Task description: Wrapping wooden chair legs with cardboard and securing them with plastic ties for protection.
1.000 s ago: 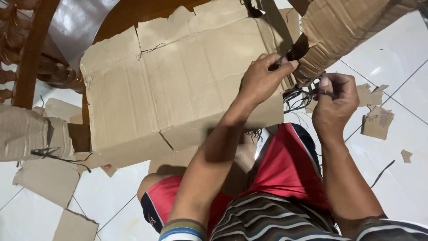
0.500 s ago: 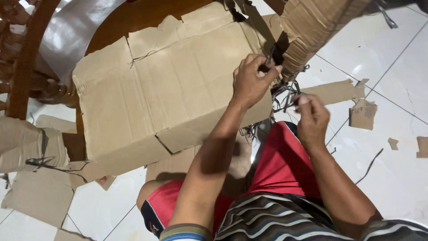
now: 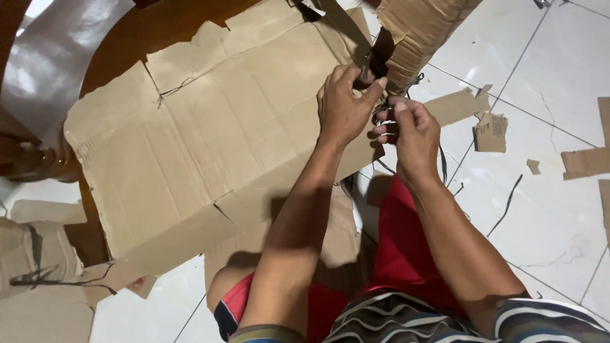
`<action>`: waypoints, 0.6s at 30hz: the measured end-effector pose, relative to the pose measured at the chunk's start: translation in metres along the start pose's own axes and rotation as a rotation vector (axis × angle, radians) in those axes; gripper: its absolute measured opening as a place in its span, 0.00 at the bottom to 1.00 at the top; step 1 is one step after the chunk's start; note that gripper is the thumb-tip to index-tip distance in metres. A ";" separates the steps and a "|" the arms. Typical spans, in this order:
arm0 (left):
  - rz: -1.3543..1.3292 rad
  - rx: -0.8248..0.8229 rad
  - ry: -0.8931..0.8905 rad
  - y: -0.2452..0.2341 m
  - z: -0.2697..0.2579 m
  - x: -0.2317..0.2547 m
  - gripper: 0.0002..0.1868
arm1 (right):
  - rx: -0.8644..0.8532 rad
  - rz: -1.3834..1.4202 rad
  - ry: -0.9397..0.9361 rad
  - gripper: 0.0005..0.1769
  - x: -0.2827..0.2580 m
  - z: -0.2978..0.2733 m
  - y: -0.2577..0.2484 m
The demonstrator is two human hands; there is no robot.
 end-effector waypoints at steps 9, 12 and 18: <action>0.033 0.025 0.044 0.001 0.003 -0.006 0.14 | 0.134 0.382 0.280 0.12 0.012 0.029 0.005; 0.045 0.031 0.039 0.003 0.006 -0.008 0.14 | 0.147 0.457 0.329 0.11 0.013 0.032 0.008; 0.042 0.062 0.050 0.004 0.006 -0.007 0.12 | 0.175 0.597 0.353 0.09 0.023 0.037 0.007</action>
Point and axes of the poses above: each hand's wrist, its own z-axis towards the middle knuckle, its own y-axis out of the palm, x = y × z, the point moved 3 cm from there along z, towards the middle knuckle, and after that the axes turned 5 degrees about -z, right-handed, at the moved point
